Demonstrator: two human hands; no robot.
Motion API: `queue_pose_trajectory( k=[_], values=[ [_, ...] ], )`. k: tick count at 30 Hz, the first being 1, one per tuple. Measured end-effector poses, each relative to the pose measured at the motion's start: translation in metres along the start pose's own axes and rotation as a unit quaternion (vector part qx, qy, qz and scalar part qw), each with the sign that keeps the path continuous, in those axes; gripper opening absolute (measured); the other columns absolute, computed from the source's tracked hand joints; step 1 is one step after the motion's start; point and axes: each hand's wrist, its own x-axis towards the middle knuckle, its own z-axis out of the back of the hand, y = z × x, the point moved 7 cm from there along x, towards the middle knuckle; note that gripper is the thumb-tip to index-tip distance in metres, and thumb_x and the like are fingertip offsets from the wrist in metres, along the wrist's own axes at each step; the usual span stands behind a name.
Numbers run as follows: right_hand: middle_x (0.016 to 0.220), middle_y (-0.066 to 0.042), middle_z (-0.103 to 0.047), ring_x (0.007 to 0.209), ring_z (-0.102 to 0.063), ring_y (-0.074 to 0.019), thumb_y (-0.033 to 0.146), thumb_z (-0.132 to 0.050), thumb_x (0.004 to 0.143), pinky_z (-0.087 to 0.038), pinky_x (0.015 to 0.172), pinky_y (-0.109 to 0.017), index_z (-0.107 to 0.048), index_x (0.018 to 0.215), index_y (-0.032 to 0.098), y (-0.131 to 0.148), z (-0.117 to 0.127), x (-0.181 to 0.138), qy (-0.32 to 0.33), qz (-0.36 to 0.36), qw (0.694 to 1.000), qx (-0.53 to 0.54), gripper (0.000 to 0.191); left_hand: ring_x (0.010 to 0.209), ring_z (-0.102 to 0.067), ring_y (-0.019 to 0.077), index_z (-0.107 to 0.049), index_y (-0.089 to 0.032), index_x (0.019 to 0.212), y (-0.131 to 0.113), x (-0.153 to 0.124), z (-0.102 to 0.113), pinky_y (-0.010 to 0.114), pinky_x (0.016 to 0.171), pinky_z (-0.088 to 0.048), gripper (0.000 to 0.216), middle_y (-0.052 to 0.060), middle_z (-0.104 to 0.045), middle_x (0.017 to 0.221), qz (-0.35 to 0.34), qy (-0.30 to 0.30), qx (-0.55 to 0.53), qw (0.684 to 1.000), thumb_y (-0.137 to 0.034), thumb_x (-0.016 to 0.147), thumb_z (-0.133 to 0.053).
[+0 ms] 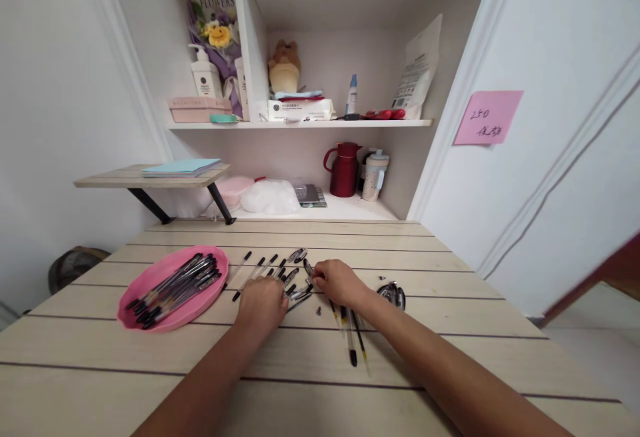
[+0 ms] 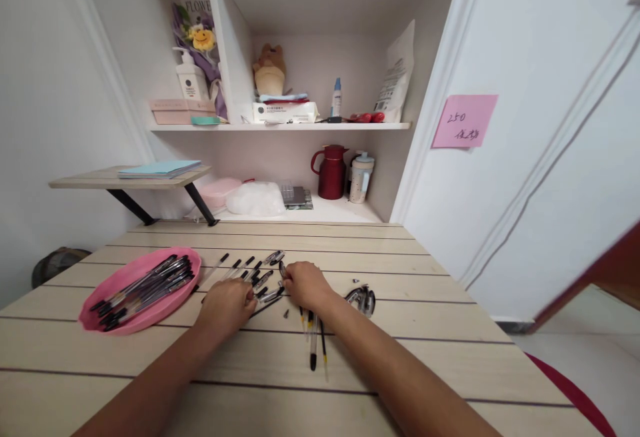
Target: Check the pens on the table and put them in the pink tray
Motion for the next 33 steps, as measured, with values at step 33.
queue_pose_trajectory(
  k=[33],
  values=[
    [0.070, -0.004, -0.060, 0.063, -0.053, -0.0143, 0.011, -0.047, 0.072, -0.035, 0.059, -0.025, -0.055, 0.083, 0.016, 0.041, 0.021, -0.033, -0.044, 0.080, 0.993, 0.074, 0.015, 0.057, -0.057, 0.0107, -0.060, -0.012, 0.084, 0.036, 0.009, -0.013, 0.019, 0.052, -0.038, 0.025, 0.001, -0.058, 0.059, 0.109, 0.041, -0.820, 0.560, -0.026, 0.064, -0.067]
  ],
)
